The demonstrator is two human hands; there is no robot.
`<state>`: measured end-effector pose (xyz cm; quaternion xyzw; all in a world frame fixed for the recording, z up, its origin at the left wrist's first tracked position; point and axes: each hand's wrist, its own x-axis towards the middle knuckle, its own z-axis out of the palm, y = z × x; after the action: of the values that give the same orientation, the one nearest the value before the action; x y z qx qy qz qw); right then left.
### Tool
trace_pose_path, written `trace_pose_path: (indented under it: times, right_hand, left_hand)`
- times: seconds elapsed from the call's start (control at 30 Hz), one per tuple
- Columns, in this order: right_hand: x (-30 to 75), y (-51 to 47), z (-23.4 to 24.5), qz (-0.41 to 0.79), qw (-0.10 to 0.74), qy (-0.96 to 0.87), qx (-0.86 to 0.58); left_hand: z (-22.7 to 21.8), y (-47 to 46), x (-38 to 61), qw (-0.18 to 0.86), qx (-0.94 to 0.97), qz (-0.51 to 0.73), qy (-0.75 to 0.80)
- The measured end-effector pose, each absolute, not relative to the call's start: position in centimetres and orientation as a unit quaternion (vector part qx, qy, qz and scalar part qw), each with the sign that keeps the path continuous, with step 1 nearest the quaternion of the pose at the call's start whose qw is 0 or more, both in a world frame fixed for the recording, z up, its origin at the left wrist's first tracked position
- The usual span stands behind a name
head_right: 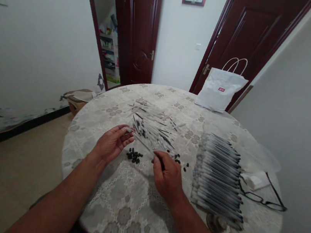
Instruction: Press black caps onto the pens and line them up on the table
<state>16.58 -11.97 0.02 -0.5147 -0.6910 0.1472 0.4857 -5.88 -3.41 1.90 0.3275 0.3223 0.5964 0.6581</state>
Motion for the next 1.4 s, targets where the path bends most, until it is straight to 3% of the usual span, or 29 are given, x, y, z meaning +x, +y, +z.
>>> trace_pose_path:
  times: [0.4,0.77,0.93,1.1,1.17,1.27,1.4]
  right_hand:
    - [16.6,-11.7,-0.2,0.106,0.451,-0.705,-0.538]
    - [17.1,-11.0,-1.0,-0.05,0.415,-0.771,-0.481]
    - [16.6,-11.6,0.0,0.076,0.438,-0.721,-0.531]
    - [16.1,-11.2,0.2,0.439,0.466,-0.53,-0.556]
    - [16.2,-10.8,0.1,0.531,0.46,-0.466,-0.538]
    - [16.3,-10.6,0.4,0.529,0.425,-0.502,-0.536]
    - [16.4,-11.2,2.0,0.335,0.387,-0.676,-0.53]
  left_hand:
    - [1.8,-4.2,-5.0,0.65,0.359,0.577,0.34]
    - [1.4,-4.2,-4.5,0.632,0.363,0.573,0.375]
    - [1.2,-4.2,-4.1,0.629,0.356,0.575,0.384]
    - [1.5,-4.4,-3.8,0.624,0.361,0.58,0.38]
    - [1.7,-4.5,-3.7,0.616,0.368,0.584,0.379]
    - [1.9,-4.5,-3.5,0.607,0.387,0.576,0.386]
    - [1.6,-4.8,-3.0,0.637,0.456,0.502,0.367]
